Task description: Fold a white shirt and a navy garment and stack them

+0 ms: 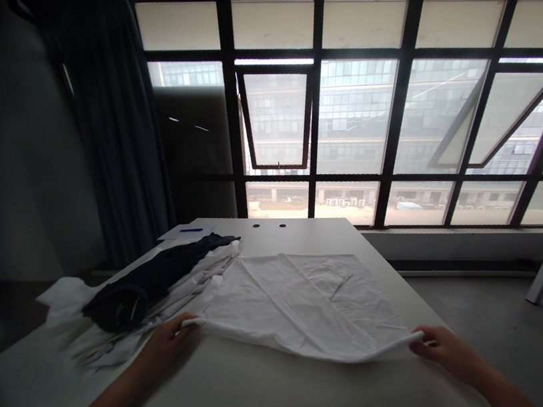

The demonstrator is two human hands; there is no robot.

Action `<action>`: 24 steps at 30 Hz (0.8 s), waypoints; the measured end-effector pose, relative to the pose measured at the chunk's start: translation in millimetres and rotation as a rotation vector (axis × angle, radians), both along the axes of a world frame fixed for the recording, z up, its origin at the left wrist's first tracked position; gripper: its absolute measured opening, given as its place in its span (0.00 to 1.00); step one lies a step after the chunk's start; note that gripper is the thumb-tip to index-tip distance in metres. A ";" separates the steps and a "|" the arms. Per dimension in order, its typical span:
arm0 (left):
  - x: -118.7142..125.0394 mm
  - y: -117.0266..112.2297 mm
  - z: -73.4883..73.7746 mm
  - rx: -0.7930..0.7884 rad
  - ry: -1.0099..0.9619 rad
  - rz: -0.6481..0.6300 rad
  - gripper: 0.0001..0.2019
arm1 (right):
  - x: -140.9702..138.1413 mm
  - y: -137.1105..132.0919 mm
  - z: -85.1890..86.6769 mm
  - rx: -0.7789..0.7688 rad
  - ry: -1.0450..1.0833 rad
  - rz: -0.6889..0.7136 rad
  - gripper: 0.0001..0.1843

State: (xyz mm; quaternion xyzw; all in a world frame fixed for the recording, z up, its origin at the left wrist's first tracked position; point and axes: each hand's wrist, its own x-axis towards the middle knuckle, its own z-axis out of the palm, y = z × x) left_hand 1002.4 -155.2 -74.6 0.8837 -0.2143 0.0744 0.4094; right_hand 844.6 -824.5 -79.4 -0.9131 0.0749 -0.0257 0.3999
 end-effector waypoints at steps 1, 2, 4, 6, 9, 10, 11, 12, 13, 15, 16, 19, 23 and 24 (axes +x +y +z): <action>0.5 0.4 -0.6 -0.006 -0.005 0.001 0.19 | 1.6 -0.2 -0.1 0.141 0.038 0.053 0.21; 0.8 0.3 -1.0 -0.012 -0.011 0.002 0.20 | 4.1 1.3 -1.5 0.250 0.036 0.039 0.23; 1.1 -1.0 -1.7 -0.029 -0.030 0.014 0.19 | 11.1 7.8 -8.3 0.350 -0.063 -0.113 0.26; 1.5 -3.1 -2.6 -0.039 -0.059 0.058 0.19 | 19.5 16.4 -18.6 0.312 -0.177 -0.264 0.28; 2.7 -5.6 -4.7 -0.018 -0.109 0.160 0.20 | 29.4 27.7 -32.1 0.143 -0.282 -0.383 0.29; 3.1 -6.1 -5.5 -0.005 -0.124 0.189 0.20 | 31.1 30.4 -34.7 0.095 -0.308 -0.403 0.29; 3.4 -6.3 -6.3 0.006 -0.137 0.213 0.20 | 31.9 32.8 -36.1 0.062 -0.341 -0.421 0.28; 3.5 -6.3 -7.1 0.015 -0.148 0.231 0.20 | 31.9 34.9 -36.6 0.045 -0.376 -0.439 0.28; 3.6 -6.3 -7.7 0.023 -0.158 0.245 0.21 | 31.3 36.9 -36.4 0.039 -0.408 -0.455 0.27; 3.7 -6.1 -8.3 0.034 -0.173 0.273 0.21 | 29.1 40.6 -35.1 0.042 -0.443 -0.477 0.27; 3.7 -6.2 -8.2 0.038 -0.176 0.281 0.21 | 28.1 42.3 -34.6 0.040 -0.443 -0.479 0.27; 3.8 -6.7 -6.2 0.057 -0.176 0.299 0.22 | 28.2 45.8 -35.7 -0.069 -0.394 -0.476 0.27; 2.8 -7.9 -1.3 0.170 -0.163 0.331 0.24 | 36.6 44.4 -46.1 -0.379 -0.264 -0.415 0.26; 2.3 -8.1 -0.5 0.214 -0.159 0.345 0.25 | 39.3 43.0 -49.7 -0.443 -0.224 -0.399 0.25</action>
